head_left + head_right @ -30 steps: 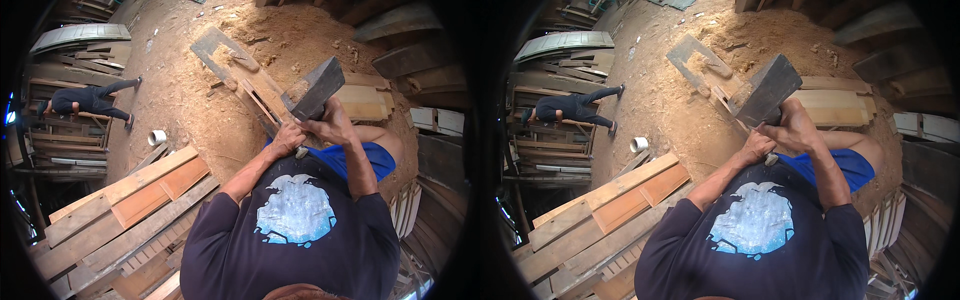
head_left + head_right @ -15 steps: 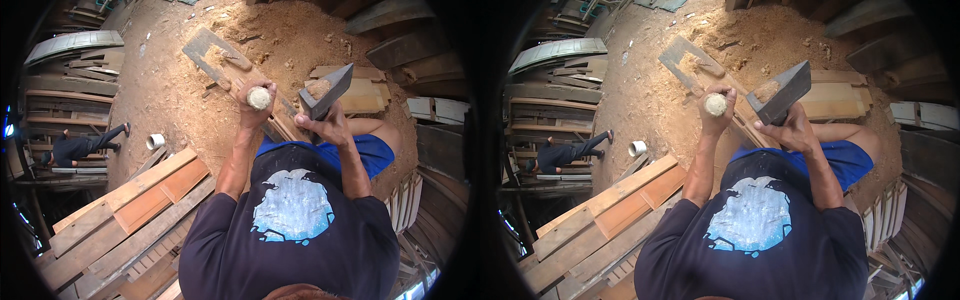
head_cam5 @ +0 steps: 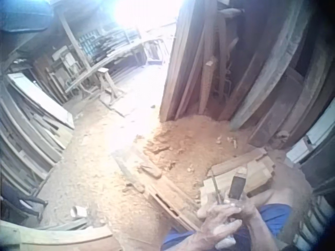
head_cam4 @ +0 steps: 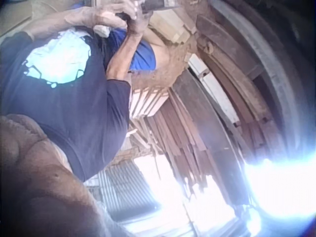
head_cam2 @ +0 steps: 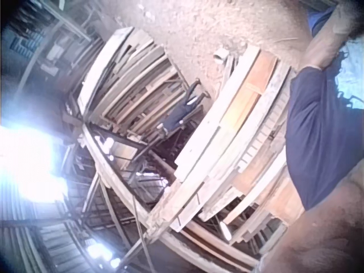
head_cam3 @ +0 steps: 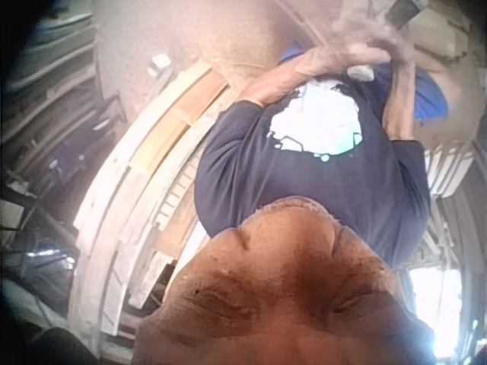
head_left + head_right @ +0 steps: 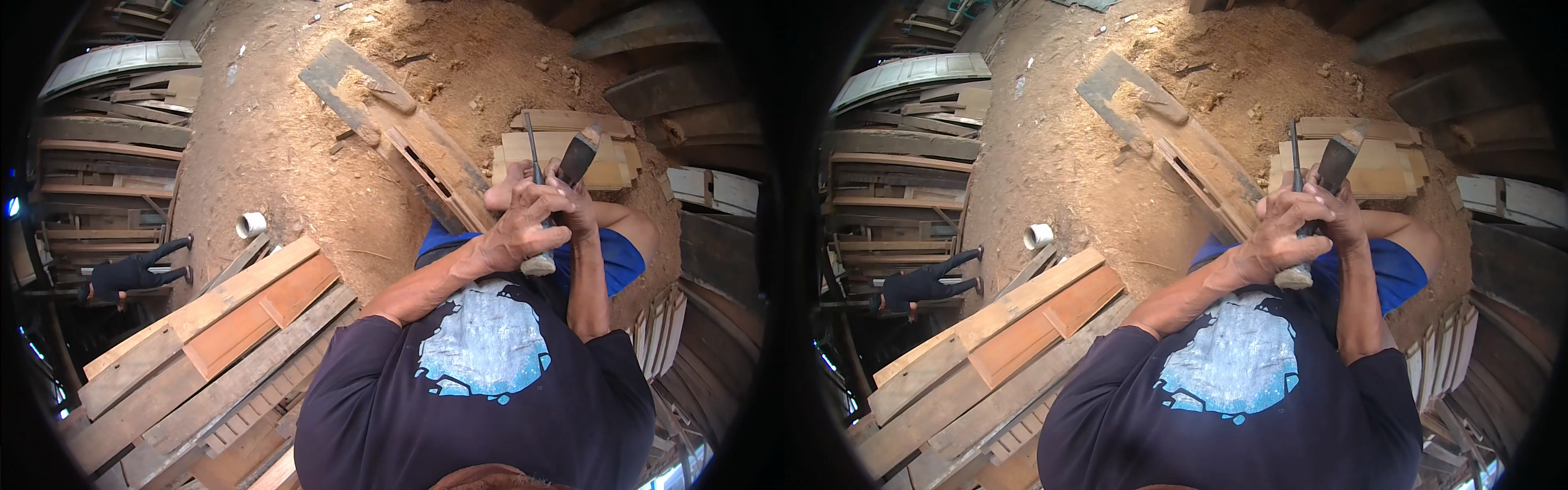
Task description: The person uses a chisel and mallet to carve a small cylindrical piece of wood while seated on the floor. They repeatedly strike the chisel to shape the wood, then set the tools aside and handle several flat wooden boards.
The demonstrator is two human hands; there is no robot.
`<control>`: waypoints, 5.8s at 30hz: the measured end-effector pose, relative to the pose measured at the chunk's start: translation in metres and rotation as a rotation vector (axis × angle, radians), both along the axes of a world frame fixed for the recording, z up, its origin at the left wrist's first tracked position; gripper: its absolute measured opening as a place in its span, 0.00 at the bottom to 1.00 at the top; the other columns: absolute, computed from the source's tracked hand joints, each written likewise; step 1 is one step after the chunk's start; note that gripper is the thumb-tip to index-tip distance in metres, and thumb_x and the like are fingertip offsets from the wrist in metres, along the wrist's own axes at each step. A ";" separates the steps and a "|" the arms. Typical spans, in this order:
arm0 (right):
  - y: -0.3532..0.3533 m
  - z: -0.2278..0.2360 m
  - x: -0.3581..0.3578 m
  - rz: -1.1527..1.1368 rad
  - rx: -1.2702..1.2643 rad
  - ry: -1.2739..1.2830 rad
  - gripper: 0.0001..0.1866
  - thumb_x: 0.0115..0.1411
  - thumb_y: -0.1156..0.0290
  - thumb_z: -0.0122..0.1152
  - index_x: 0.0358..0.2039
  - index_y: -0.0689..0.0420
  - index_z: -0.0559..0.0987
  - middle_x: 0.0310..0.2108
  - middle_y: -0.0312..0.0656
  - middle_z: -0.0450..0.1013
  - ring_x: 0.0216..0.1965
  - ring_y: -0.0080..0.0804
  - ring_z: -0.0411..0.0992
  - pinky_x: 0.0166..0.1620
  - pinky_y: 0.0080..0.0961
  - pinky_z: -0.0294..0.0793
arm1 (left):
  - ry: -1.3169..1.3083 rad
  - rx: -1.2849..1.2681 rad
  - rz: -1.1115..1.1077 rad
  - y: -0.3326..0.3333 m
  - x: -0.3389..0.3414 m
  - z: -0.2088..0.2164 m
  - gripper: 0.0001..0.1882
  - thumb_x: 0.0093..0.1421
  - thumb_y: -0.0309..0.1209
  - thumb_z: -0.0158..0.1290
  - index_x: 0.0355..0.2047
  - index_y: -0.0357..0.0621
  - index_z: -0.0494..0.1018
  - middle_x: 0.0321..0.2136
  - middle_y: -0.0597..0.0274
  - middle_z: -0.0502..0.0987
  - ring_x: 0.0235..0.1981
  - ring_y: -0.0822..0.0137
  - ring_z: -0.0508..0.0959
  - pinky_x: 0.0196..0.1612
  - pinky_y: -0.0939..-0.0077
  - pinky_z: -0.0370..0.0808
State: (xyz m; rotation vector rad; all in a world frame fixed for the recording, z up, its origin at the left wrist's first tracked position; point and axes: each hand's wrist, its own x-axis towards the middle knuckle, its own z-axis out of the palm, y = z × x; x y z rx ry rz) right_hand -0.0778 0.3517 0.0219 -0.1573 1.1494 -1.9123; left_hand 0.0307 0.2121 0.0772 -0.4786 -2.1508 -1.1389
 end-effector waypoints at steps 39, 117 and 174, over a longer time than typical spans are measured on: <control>-0.035 0.015 -0.005 0.020 0.026 -0.047 0.12 0.56 0.71 0.71 0.33 0.54 0.73 0.35 0.49 0.80 0.35 0.31 0.79 0.39 0.26 0.80 | 0.323 1.100 -1.520 -0.017 0.026 0.201 0.49 0.66 0.55 0.54 0.60 0.08 0.58 0.60 0.14 0.60 0.65 0.32 0.64 0.65 0.47 0.66; -0.180 0.109 -0.038 0.197 0.271 0.561 0.21 0.61 0.54 0.71 0.34 0.61 0.79 0.25 0.37 0.76 0.24 0.20 0.72 0.29 0.19 0.74 | -0.318 1.037 0.588 -0.213 0.018 -0.069 0.08 0.66 0.25 0.58 0.40 0.41 0.69 0.26 0.64 0.75 0.23 0.73 0.77 0.27 0.79 0.77; -0.220 0.104 -0.043 0.657 0.495 0.972 0.40 0.46 0.42 0.79 0.46 0.65 0.81 0.22 0.45 0.76 0.26 0.36 0.77 0.32 0.38 0.75 | -0.602 0.576 0.126 -0.114 0.069 -0.076 0.08 0.57 0.26 0.66 0.37 0.44 0.79 0.25 0.72 0.78 0.25 0.80 0.75 0.28 0.81 0.70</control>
